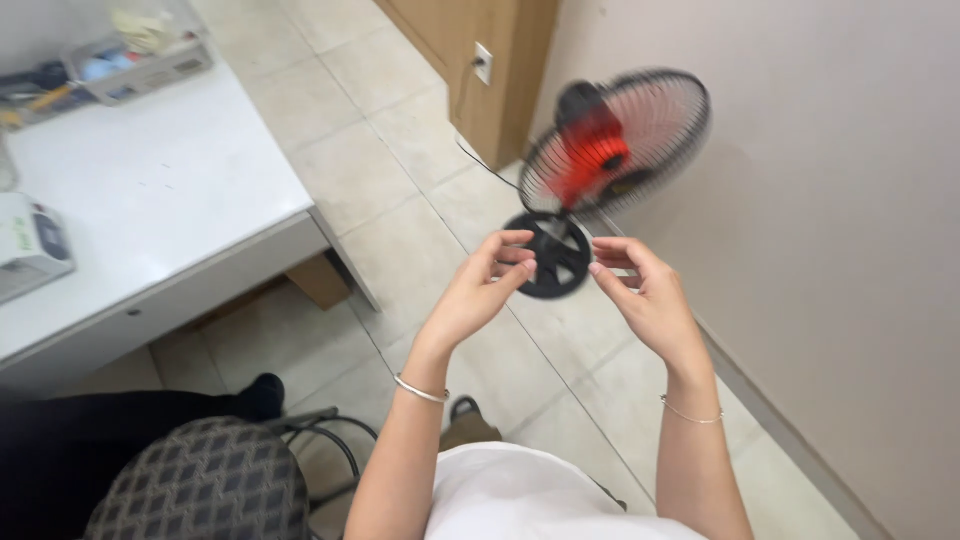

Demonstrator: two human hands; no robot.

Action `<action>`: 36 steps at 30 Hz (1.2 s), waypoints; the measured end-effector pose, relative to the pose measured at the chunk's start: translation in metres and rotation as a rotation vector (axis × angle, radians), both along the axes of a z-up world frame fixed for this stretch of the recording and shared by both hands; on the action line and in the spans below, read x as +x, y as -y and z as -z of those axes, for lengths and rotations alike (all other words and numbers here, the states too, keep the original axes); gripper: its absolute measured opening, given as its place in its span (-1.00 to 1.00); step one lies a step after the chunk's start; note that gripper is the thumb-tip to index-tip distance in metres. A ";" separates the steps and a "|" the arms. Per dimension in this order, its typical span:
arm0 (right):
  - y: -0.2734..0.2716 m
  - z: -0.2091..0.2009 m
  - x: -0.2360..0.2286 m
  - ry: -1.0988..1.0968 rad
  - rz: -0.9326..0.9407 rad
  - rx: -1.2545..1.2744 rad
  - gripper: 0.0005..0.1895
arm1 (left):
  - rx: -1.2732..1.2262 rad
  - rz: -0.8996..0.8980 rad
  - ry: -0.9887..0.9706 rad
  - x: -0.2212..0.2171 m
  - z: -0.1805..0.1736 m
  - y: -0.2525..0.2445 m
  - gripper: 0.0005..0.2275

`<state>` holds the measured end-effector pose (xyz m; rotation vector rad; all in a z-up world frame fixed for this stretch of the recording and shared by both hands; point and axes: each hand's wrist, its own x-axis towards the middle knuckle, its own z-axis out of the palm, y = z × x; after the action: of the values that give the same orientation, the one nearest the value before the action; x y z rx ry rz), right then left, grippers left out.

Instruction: Pick up various handmade candles from a shelf and inspect them over a workbench.

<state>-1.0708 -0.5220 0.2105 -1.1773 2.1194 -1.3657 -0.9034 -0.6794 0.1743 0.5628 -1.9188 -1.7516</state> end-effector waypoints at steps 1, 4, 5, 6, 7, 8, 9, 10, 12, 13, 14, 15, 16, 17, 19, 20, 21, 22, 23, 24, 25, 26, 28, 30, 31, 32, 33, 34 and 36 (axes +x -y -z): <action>0.026 -0.002 -0.009 -0.002 -0.026 -0.010 -0.65 | -0.010 -0.026 -0.002 -0.004 -0.006 0.022 -0.62; 0.092 -0.003 -0.028 0.009 -0.099 -0.061 -0.67 | 0.065 -0.018 0.016 -0.012 -0.012 0.075 -0.63; 0.112 -0.005 -0.033 0.000 -0.112 -0.051 -0.66 | 0.073 -0.053 0.021 -0.015 -0.011 0.091 -0.63; 0.135 -0.009 -0.040 -0.015 -0.124 -0.046 -0.66 | 0.075 -0.088 0.021 -0.020 -0.011 0.110 -0.62; 0.157 -0.004 -0.049 -0.016 -0.141 -0.047 -0.66 | 0.074 -0.105 0.020 -0.023 -0.007 0.128 -0.62; 0.179 0.001 -0.057 0.010 -0.169 -0.032 -0.66 | 0.112 -0.109 -0.015 -0.025 -0.003 0.146 -0.62; 0.201 0.007 -0.066 0.036 -0.197 -0.016 -0.67 | 0.149 -0.113 -0.050 -0.029 0.002 0.164 -0.62; 0.223 0.005 -0.073 0.037 -0.215 -0.012 -0.67 | 0.152 -0.132 -0.051 -0.033 0.005 0.181 -0.62; 0.268 0.002 -0.089 0.113 -0.231 0.024 -0.65 | 0.119 -0.219 -0.022 -0.045 0.010 0.218 -0.62; 0.292 0.006 -0.100 0.110 -0.249 0.024 -0.65 | 0.118 -0.237 -0.025 -0.050 0.012 0.238 -0.62; 0.317 0.011 -0.112 0.081 -0.278 -0.012 -0.66 | 0.144 -0.246 -0.030 -0.059 0.014 0.260 -0.62; 0.342 0.016 -0.125 0.052 -0.308 -0.048 -0.67 | 0.170 -0.254 -0.036 -0.068 0.016 0.281 -0.63; 0.366 0.017 -0.137 0.045 -0.321 -0.046 -0.67 | 0.170 -0.267 -0.044 -0.079 0.016 0.302 -0.63; 0.391 0.017 -0.148 0.046 -0.335 -0.028 -0.67 | 0.160 -0.305 -0.029 -0.090 0.016 0.323 -0.62; 0.445 0.012 -0.171 0.042 -0.369 -0.023 -0.68 | 0.135 -0.362 -0.020 -0.112 0.010 0.369 -0.62; 0.469 0.009 -0.183 0.022 -0.374 -0.027 -0.68 | 0.133 -0.383 -0.018 -0.123 0.008 0.389 -0.63; 0.493 0.006 -0.194 0.002 -0.379 -0.031 -0.68 | 0.130 -0.403 -0.017 -0.134 0.006 0.408 -0.64; 0.517 0.002 -0.204 -0.002 -0.391 -0.039 -0.68 | 0.122 -0.415 -0.023 -0.144 0.005 0.429 -0.64; 0.542 -0.001 -0.212 0.008 -0.390 -0.011 -0.69 | 0.111 -0.443 -0.025 -0.153 0.005 0.449 -0.64; 0.564 -0.003 -0.220 0.021 -0.387 0.019 -0.69 | 0.104 -0.470 -0.022 -0.160 0.007 0.467 -0.64; 0.589 0.000 -0.228 0.020 -0.399 0.015 -0.69 | 0.100 -0.482 -0.024 -0.165 0.007 0.488 -0.64; 0.611 0.003 -0.236 0.023 -0.427 0.004 -0.67 | 0.088 -0.511 -0.012 -0.171 0.009 0.506 -0.64; 0.655 0.009 -0.250 0.023 -0.460 -0.012 -0.66 | 0.072 -0.546 -0.002 -0.181 0.010 0.542 -0.64; 0.696 0.015 -0.258 0.080 -0.476 0.030 -0.67 | 0.159 -0.579 0.115 -0.188 0.008 0.577 -0.63; 0.718 0.016 -0.261 0.083 -0.476 0.027 -0.67 | 0.155 -0.580 0.118 -0.192 0.011 0.600 -0.63; 0.739 0.016 -0.263 0.108 -0.464 0.071 -0.67 | 0.171 -0.582 0.119 -0.195 0.015 0.623 -0.62; 0.761 0.017 -0.264 0.133 -0.451 0.115 -0.66 | 0.186 -0.584 0.119 -0.197 0.019 0.646 -0.62; 0.785 0.020 -0.268 0.132 -0.447 0.113 -0.66 | 0.184 -0.579 0.118 -0.201 0.023 0.672 -0.62; 0.837 0.023 -0.273 0.133 -0.446 0.077 -0.67 | 0.185 -0.544 0.051 -0.204 0.030 0.730 -0.62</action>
<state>-1.3433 -1.3586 0.1874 -1.3805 1.6705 -1.1130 -1.1075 -1.4093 0.1441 1.0880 -1.4518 -1.5634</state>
